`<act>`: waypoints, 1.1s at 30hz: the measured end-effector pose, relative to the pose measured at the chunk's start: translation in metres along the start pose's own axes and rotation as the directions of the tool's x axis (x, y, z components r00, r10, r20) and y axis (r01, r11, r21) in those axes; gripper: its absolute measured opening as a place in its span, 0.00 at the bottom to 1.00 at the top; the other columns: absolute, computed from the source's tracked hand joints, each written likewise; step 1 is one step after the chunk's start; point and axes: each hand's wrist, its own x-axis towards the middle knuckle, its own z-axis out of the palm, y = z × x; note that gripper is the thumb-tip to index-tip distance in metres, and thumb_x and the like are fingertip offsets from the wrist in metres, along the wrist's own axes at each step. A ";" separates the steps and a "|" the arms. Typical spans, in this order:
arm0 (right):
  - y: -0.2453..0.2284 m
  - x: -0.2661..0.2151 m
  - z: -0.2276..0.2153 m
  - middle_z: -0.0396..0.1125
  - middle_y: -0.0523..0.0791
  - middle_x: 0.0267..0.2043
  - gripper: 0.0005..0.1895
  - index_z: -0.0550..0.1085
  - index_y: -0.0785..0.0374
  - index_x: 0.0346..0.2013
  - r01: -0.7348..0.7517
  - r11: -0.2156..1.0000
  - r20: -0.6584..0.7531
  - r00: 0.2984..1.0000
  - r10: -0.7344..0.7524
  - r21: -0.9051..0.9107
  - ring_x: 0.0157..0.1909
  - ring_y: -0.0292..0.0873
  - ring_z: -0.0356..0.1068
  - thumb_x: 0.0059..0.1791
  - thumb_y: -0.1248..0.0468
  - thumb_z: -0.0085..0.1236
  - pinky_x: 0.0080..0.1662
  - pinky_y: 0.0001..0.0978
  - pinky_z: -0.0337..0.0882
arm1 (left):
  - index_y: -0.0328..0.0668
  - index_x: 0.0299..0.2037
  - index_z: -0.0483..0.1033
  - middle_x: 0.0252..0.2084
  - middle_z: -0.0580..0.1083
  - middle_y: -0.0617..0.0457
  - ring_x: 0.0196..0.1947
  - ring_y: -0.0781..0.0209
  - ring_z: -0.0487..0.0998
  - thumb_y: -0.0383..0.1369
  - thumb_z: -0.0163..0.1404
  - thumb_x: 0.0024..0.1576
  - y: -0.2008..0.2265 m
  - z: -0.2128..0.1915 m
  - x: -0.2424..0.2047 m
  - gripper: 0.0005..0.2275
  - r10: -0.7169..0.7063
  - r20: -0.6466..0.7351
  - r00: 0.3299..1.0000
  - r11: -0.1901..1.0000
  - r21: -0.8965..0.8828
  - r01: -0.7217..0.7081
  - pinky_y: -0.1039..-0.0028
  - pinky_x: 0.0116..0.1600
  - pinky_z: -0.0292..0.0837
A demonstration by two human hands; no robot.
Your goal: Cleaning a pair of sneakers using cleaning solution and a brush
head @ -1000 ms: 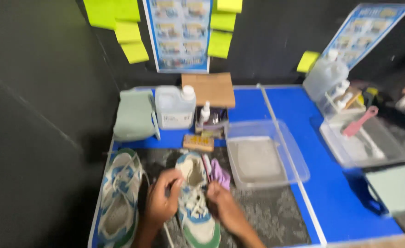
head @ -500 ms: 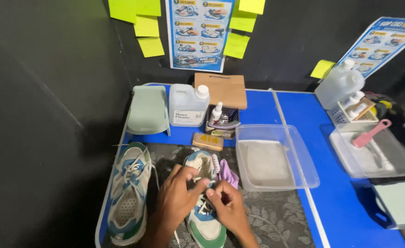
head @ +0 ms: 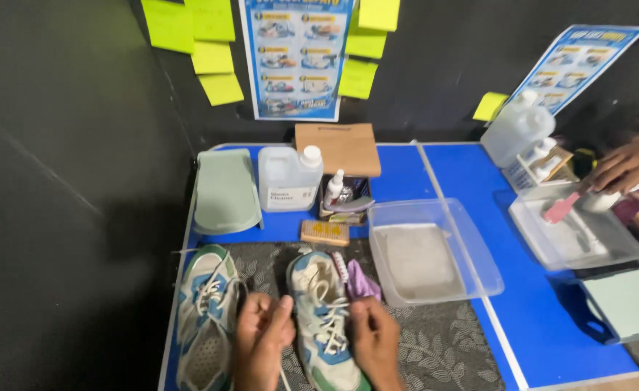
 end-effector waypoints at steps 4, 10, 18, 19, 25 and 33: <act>0.000 -0.005 0.004 0.67 0.39 0.28 0.12 0.73 0.58 0.29 0.084 0.992 -0.048 0.996 -0.079 0.092 0.33 0.36 0.66 0.53 0.56 0.52 0.36 0.30 0.65 | 0.42 0.37 0.72 0.20 0.65 0.56 0.18 0.67 0.63 0.35 0.57 0.56 0.037 -0.004 -0.011 0.08 0.041 -0.006 0.999 0.875 0.484 -0.033 0.76 0.25 0.57; -0.017 -0.006 0.000 0.67 0.45 0.45 0.08 0.80 0.58 0.32 0.348 0.937 0.051 0.936 -0.349 0.028 0.29 0.33 0.63 0.46 0.57 0.65 0.36 0.25 0.66 | 0.48 0.57 0.75 0.50 0.74 0.49 0.51 0.50 0.77 0.42 0.50 0.60 0.053 0.044 -0.005 0.17 0.201 0.434 0.878 0.288 0.831 -0.477 0.64 0.55 0.69; -0.025 -0.002 -0.012 0.65 0.42 0.26 0.14 0.70 0.58 0.24 0.284 0.937 0.170 0.932 -0.320 0.204 0.29 0.38 0.63 0.51 0.56 0.57 0.33 0.31 0.61 | 0.44 0.44 0.80 0.35 0.78 0.58 0.28 0.70 0.70 0.32 0.53 0.56 0.023 0.030 0.004 0.08 0.127 0.042 0.991 0.772 0.623 -0.125 0.80 0.35 0.63; -0.024 -0.002 -0.013 0.65 0.39 0.26 0.11 0.72 0.56 0.26 0.211 0.968 0.234 0.943 -0.238 0.132 0.28 0.36 0.61 0.49 0.56 0.61 0.32 0.30 0.59 | 0.43 0.40 0.74 0.31 0.71 0.58 0.27 0.70 0.66 0.24 0.51 0.51 0.016 0.022 0.005 0.08 0.105 -0.035 0.994 0.929 0.361 -0.085 0.79 0.35 0.60; -0.022 0.005 -0.016 0.58 0.36 0.23 0.15 0.68 0.52 0.27 0.048 0.997 0.302 0.951 -0.065 0.064 0.25 0.32 0.55 0.47 0.60 0.70 0.29 0.28 0.57 | 0.38 0.50 0.71 0.35 0.69 0.50 0.28 0.64 0.62 0.20 0.50 0.56 0.081 0.015 -0.009 0.13 0.338 -0.078 0.938 0.844 -0.416 -0.339 0.76 0.32 0.59; -0.014 0.006 -0.017 0.60 0.36 0.22 0.08 0.70 0.54 0.30 0.101 0.956 0.366 0.909 -0.201 0.274 0.22 0.31 0.54 0.51 0.63 0.61 0.24 0.25 0.54 | 0.43 0.45 0.78 0.46 0.77 0.50 0.45 0.56 0.79 0.40 0.49 0.61 0.090 0.018 -0.031 0.12 0.414 0.079 0.907 0.408 0.874 -0.263 0.69 0.47 0.73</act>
